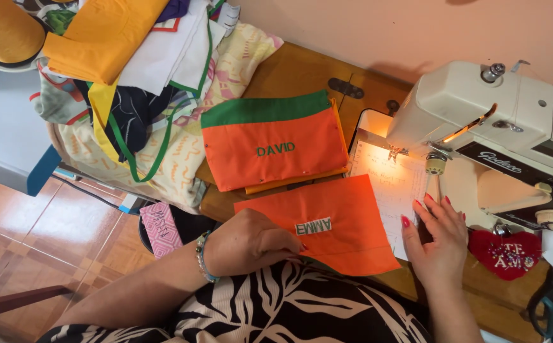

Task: The person folds and organizes yellow and orange fabric pieces on a wooden table. They then place an orange tote bag with the name 'EMMA' under a sewing machine and sew the name onto it. Finally, they fold the finished bag and pin a green fabric strip to its edge.

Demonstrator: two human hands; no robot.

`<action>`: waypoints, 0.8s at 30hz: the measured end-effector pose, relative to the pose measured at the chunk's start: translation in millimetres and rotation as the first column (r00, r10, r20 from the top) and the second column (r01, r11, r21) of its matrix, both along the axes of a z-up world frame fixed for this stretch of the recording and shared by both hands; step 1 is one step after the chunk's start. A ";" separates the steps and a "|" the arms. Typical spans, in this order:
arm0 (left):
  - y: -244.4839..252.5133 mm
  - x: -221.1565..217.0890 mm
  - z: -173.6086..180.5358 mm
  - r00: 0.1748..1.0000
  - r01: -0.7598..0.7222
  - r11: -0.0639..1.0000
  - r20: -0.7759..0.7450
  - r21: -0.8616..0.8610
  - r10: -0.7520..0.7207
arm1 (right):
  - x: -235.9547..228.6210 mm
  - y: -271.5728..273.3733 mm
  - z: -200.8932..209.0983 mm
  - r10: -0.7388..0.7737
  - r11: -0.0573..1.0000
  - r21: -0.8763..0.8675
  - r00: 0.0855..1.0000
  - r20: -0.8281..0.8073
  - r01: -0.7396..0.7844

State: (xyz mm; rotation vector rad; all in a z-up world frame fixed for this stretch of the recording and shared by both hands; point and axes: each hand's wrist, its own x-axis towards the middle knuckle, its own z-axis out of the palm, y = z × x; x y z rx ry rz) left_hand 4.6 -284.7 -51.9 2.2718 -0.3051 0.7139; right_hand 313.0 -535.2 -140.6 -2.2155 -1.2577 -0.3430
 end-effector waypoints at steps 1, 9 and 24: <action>0.8 0.3 -0.4 1.000 0.003 1.000 -0.002 0.000 -0.003 | -0.3 -0.1 0.6 -0.003 1.000 0.000 1.000 -0.002 0.003; 35.0 12.8 -5.8 0.847 -0.515 0.787 -0.062 -0.340 0.528 | 3.8 -2.0 -5.5 0.012 1.000 0.013 1.000 0.021 -0.012; 189.5 12.5 -58.5 0.487 -0.837 0.417 -0.136 -0.354 0.863 | -4.4 5.3 1.2 -0.035 0.999 0.040 0.998 -0.044 0.037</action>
